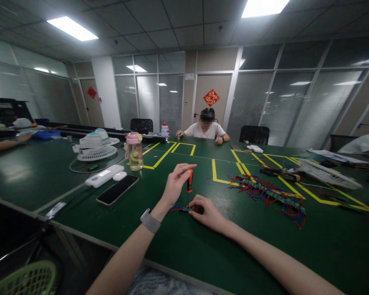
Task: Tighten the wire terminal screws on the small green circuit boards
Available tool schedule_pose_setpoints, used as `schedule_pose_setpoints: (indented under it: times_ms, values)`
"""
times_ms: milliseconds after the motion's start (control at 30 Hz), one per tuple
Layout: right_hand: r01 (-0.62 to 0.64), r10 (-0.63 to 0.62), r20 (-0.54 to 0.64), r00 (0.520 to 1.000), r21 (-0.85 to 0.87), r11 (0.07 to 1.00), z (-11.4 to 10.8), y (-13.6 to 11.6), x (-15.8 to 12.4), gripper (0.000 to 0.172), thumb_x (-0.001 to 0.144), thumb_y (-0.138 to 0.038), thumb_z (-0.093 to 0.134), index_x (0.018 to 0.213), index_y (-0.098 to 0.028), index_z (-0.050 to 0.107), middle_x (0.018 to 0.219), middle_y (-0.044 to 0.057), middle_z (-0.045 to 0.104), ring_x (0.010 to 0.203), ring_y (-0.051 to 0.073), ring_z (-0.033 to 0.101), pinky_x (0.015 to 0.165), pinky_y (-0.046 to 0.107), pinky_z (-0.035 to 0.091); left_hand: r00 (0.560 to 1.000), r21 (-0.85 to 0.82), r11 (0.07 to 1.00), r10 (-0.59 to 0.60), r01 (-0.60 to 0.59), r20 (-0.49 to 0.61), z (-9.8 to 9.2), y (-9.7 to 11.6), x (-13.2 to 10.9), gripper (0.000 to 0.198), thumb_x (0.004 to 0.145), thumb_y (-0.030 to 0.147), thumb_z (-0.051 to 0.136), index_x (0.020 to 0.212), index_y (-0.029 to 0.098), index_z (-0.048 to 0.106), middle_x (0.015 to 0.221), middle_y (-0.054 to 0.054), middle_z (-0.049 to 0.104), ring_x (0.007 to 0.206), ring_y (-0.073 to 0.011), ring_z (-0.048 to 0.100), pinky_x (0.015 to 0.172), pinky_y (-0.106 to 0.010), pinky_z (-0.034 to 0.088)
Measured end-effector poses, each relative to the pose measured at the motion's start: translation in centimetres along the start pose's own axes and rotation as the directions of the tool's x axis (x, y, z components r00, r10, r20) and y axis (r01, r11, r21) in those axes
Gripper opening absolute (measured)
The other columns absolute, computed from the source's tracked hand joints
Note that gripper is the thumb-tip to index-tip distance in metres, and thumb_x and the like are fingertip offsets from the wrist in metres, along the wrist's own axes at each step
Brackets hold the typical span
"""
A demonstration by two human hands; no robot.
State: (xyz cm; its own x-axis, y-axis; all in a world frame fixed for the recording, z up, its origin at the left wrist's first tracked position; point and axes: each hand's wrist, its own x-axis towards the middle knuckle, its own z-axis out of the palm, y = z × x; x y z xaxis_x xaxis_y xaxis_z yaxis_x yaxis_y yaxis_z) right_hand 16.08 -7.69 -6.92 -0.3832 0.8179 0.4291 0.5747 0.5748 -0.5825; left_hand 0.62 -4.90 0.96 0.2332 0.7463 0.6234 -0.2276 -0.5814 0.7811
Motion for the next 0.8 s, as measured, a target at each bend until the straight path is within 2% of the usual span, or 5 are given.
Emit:
schedule_pose_setpoints:
  times_ms: [133,333,500,667,800]
  values:
    - [-0.015,0.015,0.001,1.0,-0.005,1.0,-0.03,-0.16,0.02,0.012,0.073,-0.012,0.062,0.084,-0.016,0.066,0.077,0.001,0.054,0.067,0.012,0.052,0.061,0.023,0.041,0.994,-0.13,0.987,-0.083,0.091,0.067,0.07,-0.02,-0.03,0.035,0.085,0.032,0.052,0.116,0.018,0.059,0.106,-0.009,0.061,0.088,-0.0178,0.061,0.077,-0.031,0.05]
    - [0.0,0.0,-0.002,1.0,-0.001,1.0,0.03,-0.01,0.01,0.012,0.074,-0.013,0.061,0.084,-0.016,0.066,0.078,0.001,0.054,0.068,0.012,0.052,0.061,0.023,0.041,1.0,0.059,0.998,0.001,-0.001,0.0,-0.02,0.19,-0.06,0.026,0.079,0.03,0.061,0.101,0.019,0.068,0.107,-0.006,0.057,0.089,-0.015,0.058,0.075,-0.025,0.047]
    - [-0.008,0.008,0.002,1.0,-0.004,1.0,-0.05,-0.06,0.0,0.011,0.075,-0.013,0.061,0.084,-0.016,0.066,0.078,0.001,0.055,0.067,0.012,0.052,0.061,0.023,0.041,0.995,-0.106,0.992,-0.057,0.065,0.076,0.16,0.19,-0.06,0.034,0.086,0.032,0.05,0.116,0.018,0.06,0.106,-0.009,0.061,0.091,-0.0183,0.06,0.078,-0.031,0.049]
    - [-0.01,0.01,0.001,1.0,-0.005,1.0,-0.08,-0.07,0.02,0.012,0.075,-0.014,0.062,0.085,-0.016,0.066,0.078,0.002,0.055,0.069,0.012,0.053,0.062,0.024,0.042,1.0,0.069,0.998,-0.003,0.003,-0.002,0.01,0.27,-0.04,0.026,0.078,0.03,0.062,0.101,0.019,0.067,0.103,-0.006,0.059,0.083,-0.0136,0.057,0.072,-0.024,0.047]
    - [-0.011,0.011,0.003,1.0,-0.008,1.0,-0.12,-0.3,0.03,0.011,0.075,-0.013,0.062,0.084,-0.016,0.066,0.078,0.002,0.055,0.068,0.012,0.052,0.061,0.023,0.041,0.998,-0.084,0.996,-0.037,0.041,0.053,0.1,0.17,-0.02,0.032,0.086,0.032,0.05,0.112,0.019,0.063,0.114,-0.009,0.057,0.094,-0.0181,0.059,0.079,-0.03,0.049]
